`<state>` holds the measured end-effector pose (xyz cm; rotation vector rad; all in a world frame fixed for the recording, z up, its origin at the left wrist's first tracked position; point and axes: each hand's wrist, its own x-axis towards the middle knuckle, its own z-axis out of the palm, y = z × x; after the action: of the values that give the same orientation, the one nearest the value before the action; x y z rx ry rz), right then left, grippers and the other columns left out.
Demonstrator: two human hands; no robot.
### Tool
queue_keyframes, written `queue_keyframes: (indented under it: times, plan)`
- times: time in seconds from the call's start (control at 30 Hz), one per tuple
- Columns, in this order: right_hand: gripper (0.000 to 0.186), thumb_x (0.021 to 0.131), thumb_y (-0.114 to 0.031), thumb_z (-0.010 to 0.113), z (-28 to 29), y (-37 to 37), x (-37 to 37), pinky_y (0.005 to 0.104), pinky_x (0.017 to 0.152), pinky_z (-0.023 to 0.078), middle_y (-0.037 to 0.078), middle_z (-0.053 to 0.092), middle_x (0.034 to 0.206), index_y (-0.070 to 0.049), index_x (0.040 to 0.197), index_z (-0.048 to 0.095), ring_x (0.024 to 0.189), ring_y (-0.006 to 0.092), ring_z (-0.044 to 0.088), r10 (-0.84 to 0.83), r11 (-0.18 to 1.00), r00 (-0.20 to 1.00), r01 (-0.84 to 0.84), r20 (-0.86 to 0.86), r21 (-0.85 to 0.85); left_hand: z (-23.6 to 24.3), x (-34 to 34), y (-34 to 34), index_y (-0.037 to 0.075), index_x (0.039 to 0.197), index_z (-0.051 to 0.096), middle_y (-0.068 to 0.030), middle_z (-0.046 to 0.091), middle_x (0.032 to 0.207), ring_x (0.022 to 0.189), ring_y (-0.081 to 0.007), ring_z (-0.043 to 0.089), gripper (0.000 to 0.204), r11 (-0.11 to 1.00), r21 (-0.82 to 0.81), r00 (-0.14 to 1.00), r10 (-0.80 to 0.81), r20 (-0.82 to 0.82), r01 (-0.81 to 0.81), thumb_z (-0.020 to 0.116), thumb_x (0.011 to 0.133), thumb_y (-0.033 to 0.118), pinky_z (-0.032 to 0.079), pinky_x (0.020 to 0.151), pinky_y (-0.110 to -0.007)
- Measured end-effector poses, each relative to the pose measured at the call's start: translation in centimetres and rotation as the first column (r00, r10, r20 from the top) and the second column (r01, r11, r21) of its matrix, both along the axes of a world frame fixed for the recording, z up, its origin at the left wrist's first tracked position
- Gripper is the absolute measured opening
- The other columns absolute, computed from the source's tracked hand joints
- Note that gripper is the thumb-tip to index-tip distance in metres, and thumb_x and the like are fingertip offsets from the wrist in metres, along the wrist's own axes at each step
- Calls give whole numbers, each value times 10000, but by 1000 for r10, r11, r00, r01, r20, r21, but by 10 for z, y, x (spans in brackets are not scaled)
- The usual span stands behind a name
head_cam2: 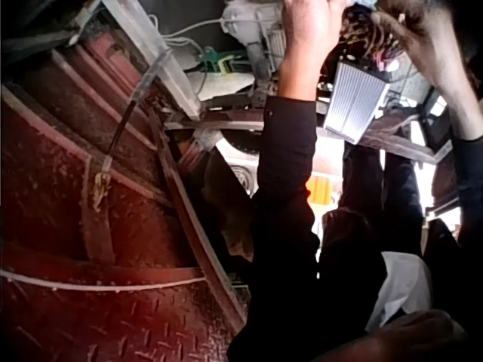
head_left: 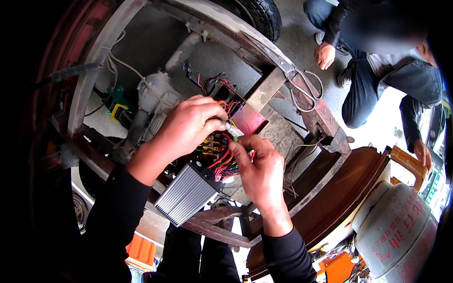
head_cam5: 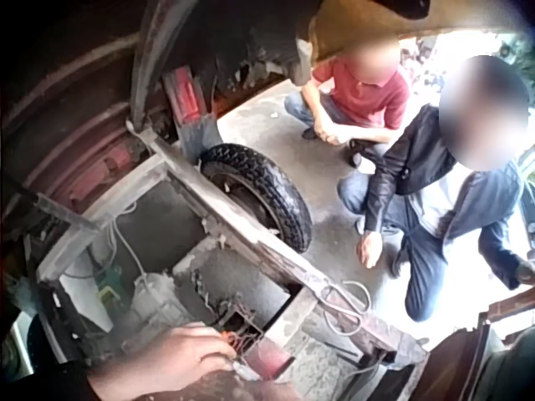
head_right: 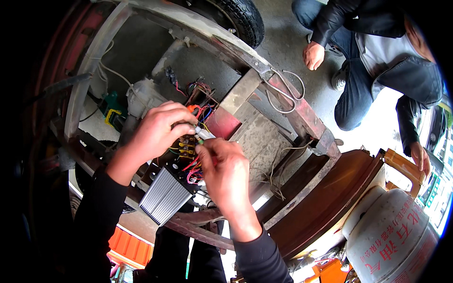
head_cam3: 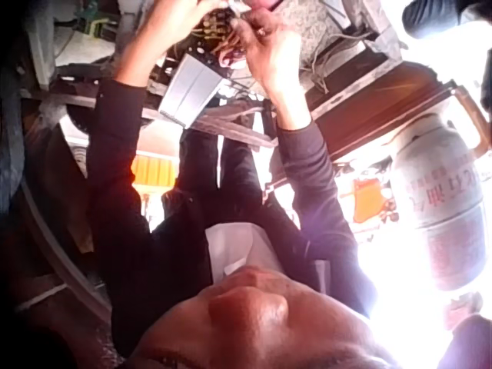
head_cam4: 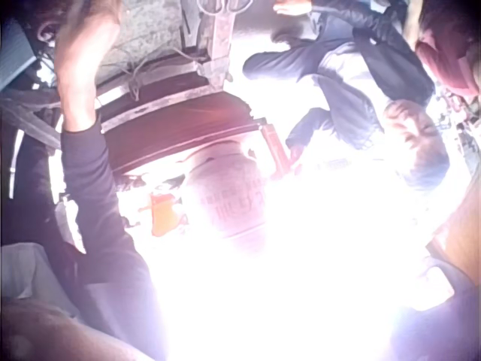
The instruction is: The person repairs the electrical wiring of a yellow three-wheeled vehicle. They strip wire insulation, connect wires to a controller, and secure the connections with electrical tape.
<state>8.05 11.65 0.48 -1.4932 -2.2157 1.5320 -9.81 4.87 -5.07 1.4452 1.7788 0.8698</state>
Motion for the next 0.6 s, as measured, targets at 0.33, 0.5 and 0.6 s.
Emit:
queue_keyframes:
  times: [0.33, 0.5, 0.6]
  plan:
    - [95, 820, -97, 657, -21, -29, -51, 427, 674, 489, 135, 600, 789, -39, 833, 582, 798, 330, 594, 274, 940, 959, -251, -71, 232, -44, -66, -7, -6, 1154, 619, -85, 675, 1000, 812, -132, 646, 243, 832, -534, 539, 521, 662, -149, 593, 927, 79, 534, 732, -272]
    - [115, 794, -86, 687, -37, -28, -57, 403, 730, 507, 110, 640, 928, -33, 873, 622, 855, 315, 587, 339, 863, 941, -312, 2, 397, -69, -76, 3, 16, 1221, 608, -81, 682, 1049, 866, -127, 620, 327, 825, -468, 752, 520, 406, -318, 635, 919, 136, 492, 744, -268]
    - [146, 778, -72, 695, -42, -25, -57, 398, 795, 501, 118, 642, 1021, -36, 913, 653, 914, 322, 574, 280, 878, 960, -245, -27, 412, -86, -67, 15, 52, 1238, 619, -59, 678, 1122, 979, -136, 616, 365, 869, -462, 839, 377, 393, -175, 672, 890, 148, 480, 784, -268]
